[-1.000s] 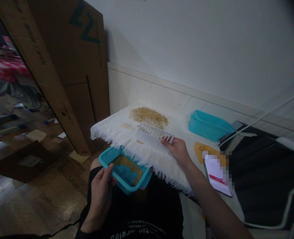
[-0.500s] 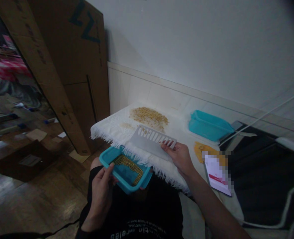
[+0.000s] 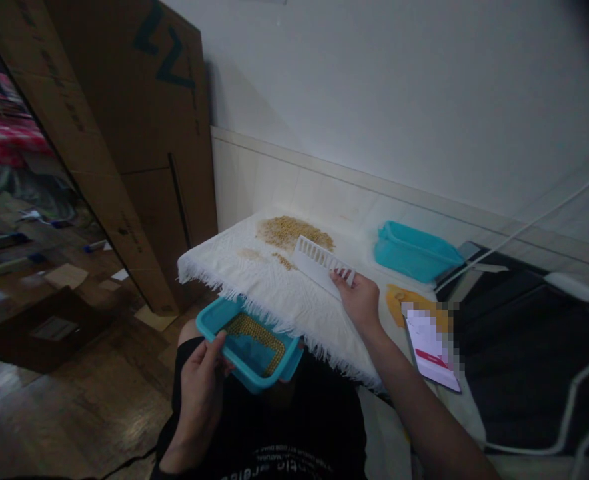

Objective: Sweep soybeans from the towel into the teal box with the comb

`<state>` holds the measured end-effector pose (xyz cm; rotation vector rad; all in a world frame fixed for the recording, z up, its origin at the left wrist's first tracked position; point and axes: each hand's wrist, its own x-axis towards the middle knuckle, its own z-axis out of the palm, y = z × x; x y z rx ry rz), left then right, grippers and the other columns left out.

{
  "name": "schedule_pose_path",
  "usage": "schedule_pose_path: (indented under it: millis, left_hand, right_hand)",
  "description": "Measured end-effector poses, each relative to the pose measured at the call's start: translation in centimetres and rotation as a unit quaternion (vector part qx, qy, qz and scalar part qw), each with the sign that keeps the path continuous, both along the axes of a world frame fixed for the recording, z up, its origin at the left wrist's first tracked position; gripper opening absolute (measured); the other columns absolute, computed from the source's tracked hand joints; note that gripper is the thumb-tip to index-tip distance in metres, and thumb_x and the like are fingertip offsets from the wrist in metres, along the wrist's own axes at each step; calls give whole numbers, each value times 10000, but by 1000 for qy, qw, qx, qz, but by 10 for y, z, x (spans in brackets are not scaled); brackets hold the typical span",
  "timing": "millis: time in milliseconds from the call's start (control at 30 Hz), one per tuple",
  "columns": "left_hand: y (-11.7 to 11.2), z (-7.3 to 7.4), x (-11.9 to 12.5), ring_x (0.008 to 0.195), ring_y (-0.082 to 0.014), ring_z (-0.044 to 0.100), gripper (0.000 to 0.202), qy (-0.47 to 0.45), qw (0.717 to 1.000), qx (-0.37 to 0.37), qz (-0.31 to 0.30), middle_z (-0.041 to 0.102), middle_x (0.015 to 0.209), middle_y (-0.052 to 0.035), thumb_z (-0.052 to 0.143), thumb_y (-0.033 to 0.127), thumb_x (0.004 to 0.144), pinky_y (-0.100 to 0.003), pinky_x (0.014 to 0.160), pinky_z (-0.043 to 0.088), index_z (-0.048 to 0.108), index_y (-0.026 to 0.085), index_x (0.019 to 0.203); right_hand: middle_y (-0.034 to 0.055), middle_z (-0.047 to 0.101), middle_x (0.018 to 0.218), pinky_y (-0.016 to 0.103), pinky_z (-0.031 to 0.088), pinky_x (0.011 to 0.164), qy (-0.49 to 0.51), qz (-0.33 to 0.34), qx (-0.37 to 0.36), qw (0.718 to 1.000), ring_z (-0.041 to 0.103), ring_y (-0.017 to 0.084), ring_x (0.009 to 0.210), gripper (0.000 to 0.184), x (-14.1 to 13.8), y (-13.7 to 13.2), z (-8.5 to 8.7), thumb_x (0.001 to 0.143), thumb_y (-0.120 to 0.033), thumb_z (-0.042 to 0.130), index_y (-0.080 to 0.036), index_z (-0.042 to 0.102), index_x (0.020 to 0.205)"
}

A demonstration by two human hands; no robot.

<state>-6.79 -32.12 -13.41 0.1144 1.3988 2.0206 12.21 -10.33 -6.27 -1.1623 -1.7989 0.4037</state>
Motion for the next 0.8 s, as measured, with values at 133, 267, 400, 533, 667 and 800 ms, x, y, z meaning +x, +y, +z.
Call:
schedule_pose_path:
  millis: [133, 267, 400, 533, 667, 800]
  left_hand:
    - [0, -1, 0, 463, -91, 462, 462, 5, 1000, 2, -1, 509, 498, 43, 893, 499, 582, -207, 463, 392, 559, 183, 530]
    - [0, -2, 0, 461, -90, 442, 432, 6, 1000, 3, 1, 494, 503, 51, 890, 485, 590, -208, 455, 386, 580, 186, 560]
    - [0, -3, -1, 456, -89, 432, 444, 22, 1000, 1, 1, 476, 493, 53, 878, 488, 613, -212, 452, 377, 557, 190, 538]
    - [0, -1, -1, 461, -92, 454, 427, 14, 1000, -2, 2, 499, 497, 46, 881, 492, 600, -211, 456, 376, 589, 185, 559]
    - [0, 3, -1, 459, -93, 466, 413, 1, 1000, 1, 0, 525, 505, 38, 892, 488, 577, -212, 455, 375, 616, 181, 579]
    - [0, 3, -1, 459, -92, 462, 438, -3, 1000, -4, 3, 513, 486, 42, 900, 492, 561, -214, 460, 379, 589, 183, 546]
  right_hand:
    - [86, 758, 698, 305, 441, 586, -4, 0, -10, 1000, 663, 241, 624, 509, 2, 1, -1, 826, -632, 605, -155, 760, 740]
    - [72, 748, 678, 294, 429, 577, -7, 14, -20, 1000, 654, 231, 620, 492, 2, 0, 0, 831, -613, 613, -152, 760, 743]
    - [69, 759, 697, 290, 444, 586, 10, 19, -17, 1000, 670, 237, 661, 455, 0, -4, 2, 835, -585, 620, -161, 768, 761]
    - [67, 756, 693, 298, 459, 602, 15, 29, -29, 999, 673, 242, 670, 441, -1, -9, 3, 830, -577, 629, -164, 770, 765]
    - [70, 749, 685, 307, 471, 620, 23, 32, -40, 998, 678, 252, 687, 434, 1, -11, 2, 819, -573, 644, -161, 766, 755]
    - [70, 749, 693, 308, 462, 608, 18, 28, -35, 999, 673, 245, 668, 431, 2, -11, 2, 816, -562, 644, -153, 765, 756]
